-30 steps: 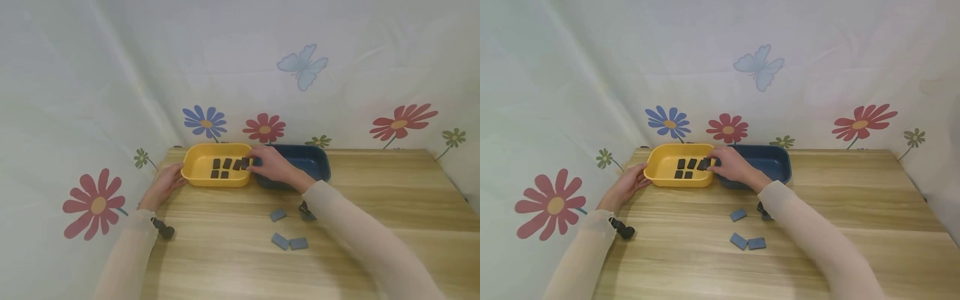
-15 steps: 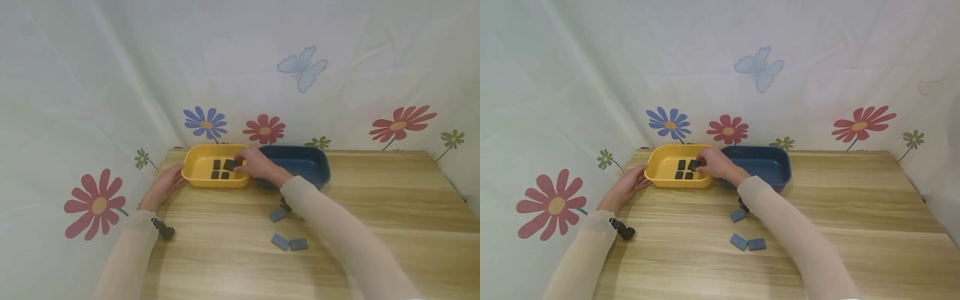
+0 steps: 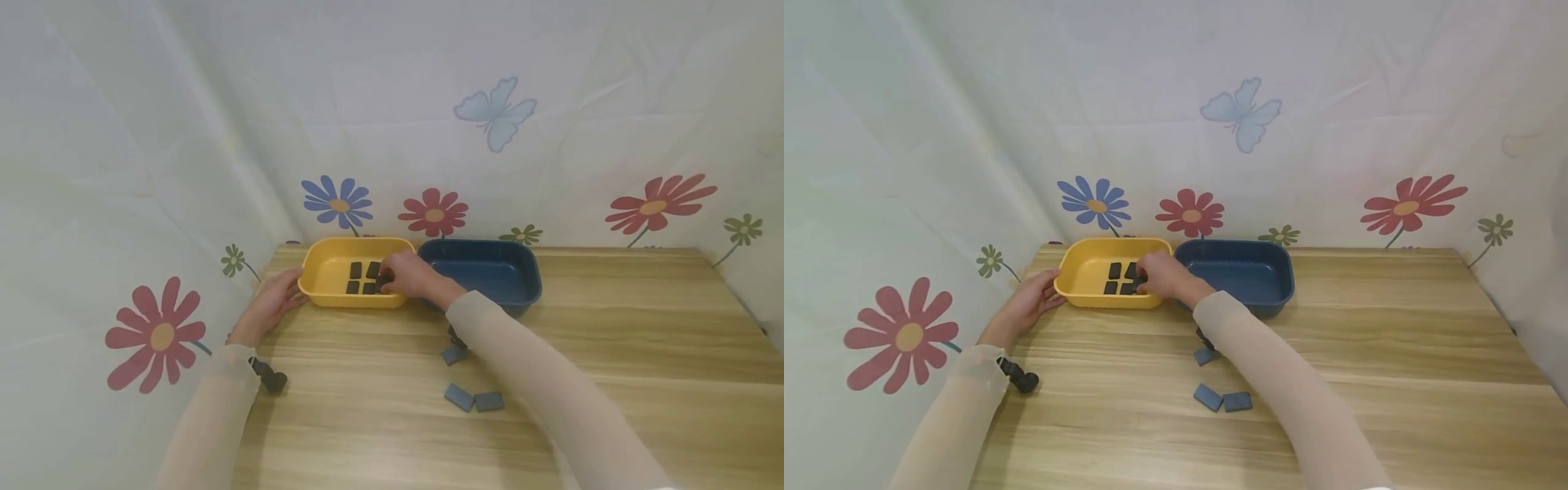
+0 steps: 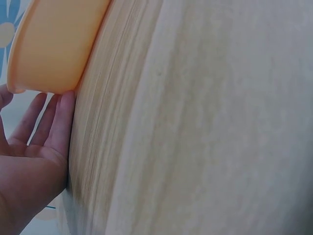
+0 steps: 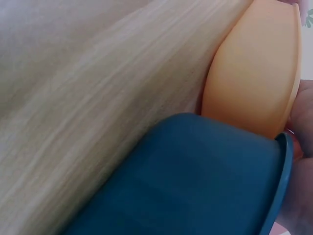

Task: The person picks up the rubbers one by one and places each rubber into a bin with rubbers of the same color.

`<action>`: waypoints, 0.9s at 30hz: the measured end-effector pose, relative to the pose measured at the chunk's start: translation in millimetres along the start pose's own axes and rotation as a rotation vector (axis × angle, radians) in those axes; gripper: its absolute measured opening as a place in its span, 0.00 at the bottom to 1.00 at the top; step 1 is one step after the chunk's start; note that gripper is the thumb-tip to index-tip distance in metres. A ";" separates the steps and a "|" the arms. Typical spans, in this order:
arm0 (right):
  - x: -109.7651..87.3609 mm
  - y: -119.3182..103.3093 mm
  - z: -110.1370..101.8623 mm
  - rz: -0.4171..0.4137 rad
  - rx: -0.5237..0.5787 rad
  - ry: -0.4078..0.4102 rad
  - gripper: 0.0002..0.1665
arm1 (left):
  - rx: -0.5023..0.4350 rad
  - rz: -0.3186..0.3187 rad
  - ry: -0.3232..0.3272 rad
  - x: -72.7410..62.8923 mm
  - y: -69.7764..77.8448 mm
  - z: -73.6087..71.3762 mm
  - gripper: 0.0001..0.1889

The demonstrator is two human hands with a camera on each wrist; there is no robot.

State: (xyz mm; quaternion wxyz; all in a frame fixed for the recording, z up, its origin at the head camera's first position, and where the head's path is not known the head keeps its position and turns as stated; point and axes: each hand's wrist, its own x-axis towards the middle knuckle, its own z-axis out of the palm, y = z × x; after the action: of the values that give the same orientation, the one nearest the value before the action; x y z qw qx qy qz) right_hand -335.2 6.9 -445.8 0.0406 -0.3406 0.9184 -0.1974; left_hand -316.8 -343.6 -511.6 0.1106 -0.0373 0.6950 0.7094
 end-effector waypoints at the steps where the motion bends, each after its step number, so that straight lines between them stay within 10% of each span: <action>1: 0.2 -0.3 0.1 -0.003 -0.009 -0.008 0.17 | 0.003 -0.002 -0.002 0.1 0.0 0.2 0.30; 27: 5.0 -3.1 -1.9 0.025 -0.130 -0.101 0.16 | 0.003 0.001 -0.024 -13.3 13.3 7.9 0.28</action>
State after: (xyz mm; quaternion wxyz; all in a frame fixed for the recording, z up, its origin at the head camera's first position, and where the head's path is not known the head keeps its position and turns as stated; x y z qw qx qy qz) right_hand -337.5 2.2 -442.6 0.0673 -0.3404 0.9302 -0.1194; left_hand -305.8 -337.3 -495.5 0.1187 -0.0284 0.6948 0.7088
